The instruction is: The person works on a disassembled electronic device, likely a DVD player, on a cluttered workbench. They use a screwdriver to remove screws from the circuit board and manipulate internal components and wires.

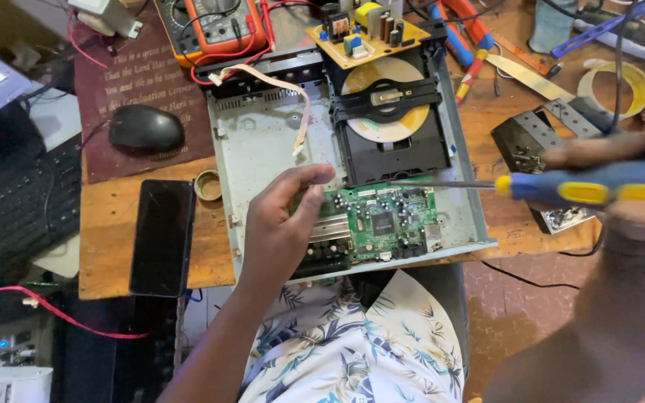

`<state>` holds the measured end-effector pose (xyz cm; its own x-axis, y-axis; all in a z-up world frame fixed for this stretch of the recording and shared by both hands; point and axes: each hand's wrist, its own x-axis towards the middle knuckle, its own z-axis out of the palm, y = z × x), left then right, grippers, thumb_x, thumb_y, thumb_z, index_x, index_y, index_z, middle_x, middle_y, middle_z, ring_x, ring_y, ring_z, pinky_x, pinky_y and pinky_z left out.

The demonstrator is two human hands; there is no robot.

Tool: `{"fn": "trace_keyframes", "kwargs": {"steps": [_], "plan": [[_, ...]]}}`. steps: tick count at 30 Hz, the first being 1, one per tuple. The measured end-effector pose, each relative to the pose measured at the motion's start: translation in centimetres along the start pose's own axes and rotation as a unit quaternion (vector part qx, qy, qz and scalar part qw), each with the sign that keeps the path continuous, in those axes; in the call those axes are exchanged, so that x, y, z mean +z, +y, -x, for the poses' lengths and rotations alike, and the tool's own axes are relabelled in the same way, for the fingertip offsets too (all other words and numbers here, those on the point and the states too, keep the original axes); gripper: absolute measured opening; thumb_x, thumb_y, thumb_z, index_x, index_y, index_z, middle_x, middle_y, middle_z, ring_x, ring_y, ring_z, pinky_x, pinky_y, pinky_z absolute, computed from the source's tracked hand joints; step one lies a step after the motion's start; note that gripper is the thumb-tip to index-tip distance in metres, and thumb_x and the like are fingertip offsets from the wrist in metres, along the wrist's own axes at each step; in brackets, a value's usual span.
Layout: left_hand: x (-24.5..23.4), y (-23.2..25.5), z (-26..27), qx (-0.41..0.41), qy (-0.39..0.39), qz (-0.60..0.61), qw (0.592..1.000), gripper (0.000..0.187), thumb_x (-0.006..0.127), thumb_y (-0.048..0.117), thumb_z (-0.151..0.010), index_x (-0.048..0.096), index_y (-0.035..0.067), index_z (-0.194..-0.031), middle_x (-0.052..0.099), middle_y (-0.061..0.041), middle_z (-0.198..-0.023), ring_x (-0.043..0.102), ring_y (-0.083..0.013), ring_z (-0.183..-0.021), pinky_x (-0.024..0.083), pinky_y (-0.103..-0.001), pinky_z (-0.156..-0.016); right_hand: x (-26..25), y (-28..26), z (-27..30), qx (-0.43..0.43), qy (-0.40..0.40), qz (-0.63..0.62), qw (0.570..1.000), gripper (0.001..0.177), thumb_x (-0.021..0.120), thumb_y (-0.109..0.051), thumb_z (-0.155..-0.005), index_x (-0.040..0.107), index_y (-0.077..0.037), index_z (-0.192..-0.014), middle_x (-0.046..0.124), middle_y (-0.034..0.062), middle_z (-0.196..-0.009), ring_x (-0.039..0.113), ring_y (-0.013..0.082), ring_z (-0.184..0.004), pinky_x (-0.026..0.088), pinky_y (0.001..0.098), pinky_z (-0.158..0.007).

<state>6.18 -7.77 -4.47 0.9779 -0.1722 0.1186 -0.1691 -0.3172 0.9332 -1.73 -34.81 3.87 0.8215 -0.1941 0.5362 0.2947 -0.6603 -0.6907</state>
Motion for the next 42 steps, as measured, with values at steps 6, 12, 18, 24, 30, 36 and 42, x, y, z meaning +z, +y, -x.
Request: {"fn": "trace_keyframes", "kwargs": {"steps": [6, 12, 18, 24, 30, 36, 42], "plan": [[0.8, -0.6, -2.5, 0.072, -0.059, 0.046, 0.995, 0.026, 0.064, 0.005, -0.106, 0.075, 0.006, -0.130, 0.079, -0.012, -0.131, 0.076, -0.0238, -0.122, 0.063, -0.035, -0.105, 6.1, -4.5, -4.9, -0.131, -0.080, -0.138, 0.978, 0.043, 0.059, -0.016, -0.119, 0.044, 0.008, -0.150, 0.069, 0.0317, -0.121, 0.081, 0.0376, -0.113, 0.070, 0.0435, -0.104], [1.5, -1.6, -2.9, 0.049, -0.052, 0.042, 0.997, 0.018, 0.072, 0.006, -0.102, 0.082, 0.005, -0.117, 0.083, -0.007, -0.111, 0.077, -0.0183, -0.103, 0.062, -0.031, -0.089, 7.4, -4.6, -5.7, -0.126, -0.153, -0.068, 0.978, 0.042, 0.068, -0.019, -0.120, 0.051, -0.004, -0.156, 0.078, 0.0153, -0.131, 0.080, 0.0176, -0.115, 0.067, 0.0296, -0.104], [1.6, -1.3, -2.7, 0.064, -0.048, 0.018, 0.997, 0.018, 0.069, 0.010, -0.104, 0.080, 0.004, -0.117, 0.082, -0.008, -0.110, 0.076, -0.0200, -0.103, 0.062, -0.032, -0.088, 7.7, -4.1, -5.9, -0.171, -0.151, -0.041, 0.973, 0.043, 0.073, -0.017, -0.119, 0.054, -0.003, -0.154, 0.072, 0.0192, -0.149, 0.082, 0.0237, -0.124, 0.068, 0.0342, -0.107], [1.8, -1.9, -2.5, 0.053, -0.051, -0.019, 0.997, 0.020, 0.066, 0.011, -0.106, 0.077, 0.002, -0.120, 0.080, -0.010, -0.115, 0.075, -0.0220, -0.106, 0.060, -0.034, -0.090, 8.5, -4.1, -6.1, -0.201, -0.098, -0.015, 0.974, 0.038, 0.085, -0.017, -0.116, 0.065, 0.000, -0.143, 0.068, 0.0176, -0.132, 0.073, 0.0230, -0.101, 0.068, 0.0336, -0.089], [1.7, -1.4, -2.5, 0.061, -0.057, -0.032, 0.996, 0.022, 0.065, 0.015, -0.107, 0.075, 0.003, -0.122, 0.078, -0.010, -0.115, 0.073, -0.0235, -0.105, 0.058, -0.035, -0.087, 7.6, -3.8, -7.6, -0.200, -0.139, -0.082, 0.967, 0.019, 0.075, -0.003, -0.116, 0.072, 0.001, -0.135, 0.064, 0.0191, -0.122, 0.067, 0.0276, -0.105, 0.059, 0.0365, -0.092], [1.4, -1.0, -3.0, 0.109, -0.066, 0.010, 0.992, 0.020, 0.068, 0.008, -0.106, 0.076, 0.001, -0.123, 0.077, -0.012, -0.114, 0.072, -0.0238, -0.104, 0.060, -0.034, -0.087, 6.5, -1.3, -9.8, -0.158, -0.341, -0.321, 0.869, 0.022, 0.049, 0.000, -0.116, 0.066, 0.001, -0.131, 0.067, 0.0209, -0.130, 0.068, 0.0330, -0.124, 0.062, 0.0349, -0.094], [1.3, -0.4, -3.4, 0.133, -0.068, -0.003, 0.989, 0.023, 0.064, 0.010, -0.108, 0.073, -0.002, -0.125, 0.078, -0.018, -0.118, 0.075, -0.0299, -0.107, 0.062, -0.039, -0.090, 7.8, -3.5, -9.1, -0.170, -0.259, -0.231, 0.923, 0.030, 0.071, -0.017, -0.107, 0.068, -0.003, -0.134, 0.064, 0.0170, -0.139, 0.063, 0.0298, -0.136, 0.057, 0.0396, -0.117]]}}
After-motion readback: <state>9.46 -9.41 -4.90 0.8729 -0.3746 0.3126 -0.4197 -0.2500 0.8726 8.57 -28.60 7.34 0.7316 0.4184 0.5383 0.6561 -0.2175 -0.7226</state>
